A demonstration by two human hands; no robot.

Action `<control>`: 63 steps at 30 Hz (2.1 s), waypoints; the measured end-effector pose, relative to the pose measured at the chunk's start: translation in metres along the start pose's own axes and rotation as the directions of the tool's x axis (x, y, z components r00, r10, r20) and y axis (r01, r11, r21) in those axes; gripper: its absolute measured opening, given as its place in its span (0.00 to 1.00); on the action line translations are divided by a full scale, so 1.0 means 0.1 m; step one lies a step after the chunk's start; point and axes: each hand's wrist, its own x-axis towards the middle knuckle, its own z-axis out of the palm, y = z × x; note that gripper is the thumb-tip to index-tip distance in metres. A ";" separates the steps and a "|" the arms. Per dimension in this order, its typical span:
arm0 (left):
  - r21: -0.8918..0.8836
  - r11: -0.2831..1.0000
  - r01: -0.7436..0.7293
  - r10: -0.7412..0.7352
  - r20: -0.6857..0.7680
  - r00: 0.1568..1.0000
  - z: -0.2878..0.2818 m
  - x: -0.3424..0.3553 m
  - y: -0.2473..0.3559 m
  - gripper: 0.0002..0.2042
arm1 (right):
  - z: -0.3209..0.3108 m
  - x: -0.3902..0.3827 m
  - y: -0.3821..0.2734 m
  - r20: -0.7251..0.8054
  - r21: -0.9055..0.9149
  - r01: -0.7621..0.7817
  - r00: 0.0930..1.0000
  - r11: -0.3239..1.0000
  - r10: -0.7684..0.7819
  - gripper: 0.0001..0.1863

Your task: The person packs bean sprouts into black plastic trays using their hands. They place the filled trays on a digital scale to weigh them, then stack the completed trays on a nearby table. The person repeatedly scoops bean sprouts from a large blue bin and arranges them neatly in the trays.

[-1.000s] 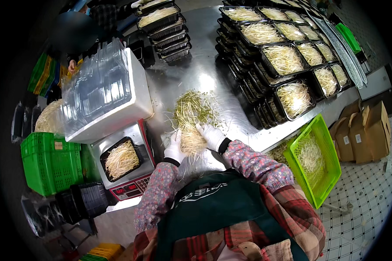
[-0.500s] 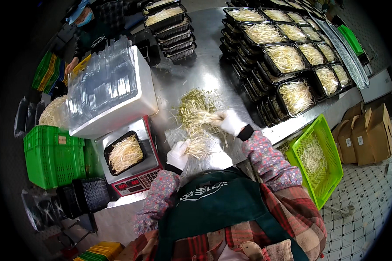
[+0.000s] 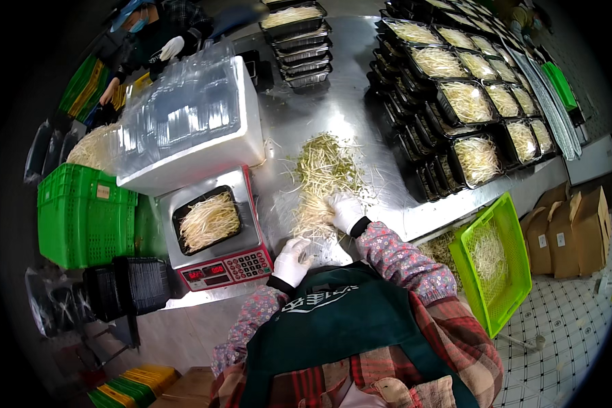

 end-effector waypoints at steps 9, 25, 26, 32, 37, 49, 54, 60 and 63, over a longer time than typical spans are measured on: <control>-0.225 0.972 0.072 -0.005 0.285 0.959 -0.25 -0.30 0.01 0.20 | 0.00 -0.02 0.13 -0.104 0.413 -0.035 0.991 0.910 0.085 0.25; 0.047 0.992 -0.114 0.118 -0.634 0.764 -2.59 -0.32 -0.07 0.24 | -1.44 0.67 -1.64 -0.142 0.779 0.283 0.949 0.560 -0.283 0.20; 0.074 0.993 -0.092 0.118 -0.642 0.758 -2.64 -0.25 -0.20 0.27 | -1.39 0.76 -1.80 -0.049 0.830 0.193 0.960 0.523 -0.276 0.21; 0.400 0.917 0.010 0.077 -0.200 0.977 -2.33 0.13 -0.79 0.30 | -0.94 1.17 -2.40 0.032 0.103 0.513 0.855 0.852 -0.518 0.19; 0.473 0.880 0.043 -0.009 -0.074 0.997 -2.19 0.11 -1.01 0.28 | -1.02 1.14 -2.13 0.053 0.123 0.448 0.888 0.886 -0.457 0.13; -0.001 1.000 -0.015 0.014 -0.362 0.932 -2.65 -0.10 -0.95 0.31 | -0.66 0.23 -0.27 0.283 0.691 -0.275 0.954 0.669 0.099 0.13; -0.097 0.995 -0.021 -0.023 -0.430 0.903 -3.12 -0.28 -1.12 0.30 | -0.54 0.04 -0.15 0.370 0.705 -0.389 0.915 0.593 0.161 0.17; 0.447 0.893 0.057 -0.018 -0.092 0.996 -2.66 0.41 -0.67 0.55 | -0.81 0.47 -0.86 0.284 0.777 -0.224 0.959 0.588 -0.011 0.15; 0.482 0.861 -0.161 0.131 0.097 0.987 -2.40 0.51 -0.73 0.47 | -0.78 0.60 -1.02 0.255 0.837 -0.160 0.960 0.523 -0.113 0.14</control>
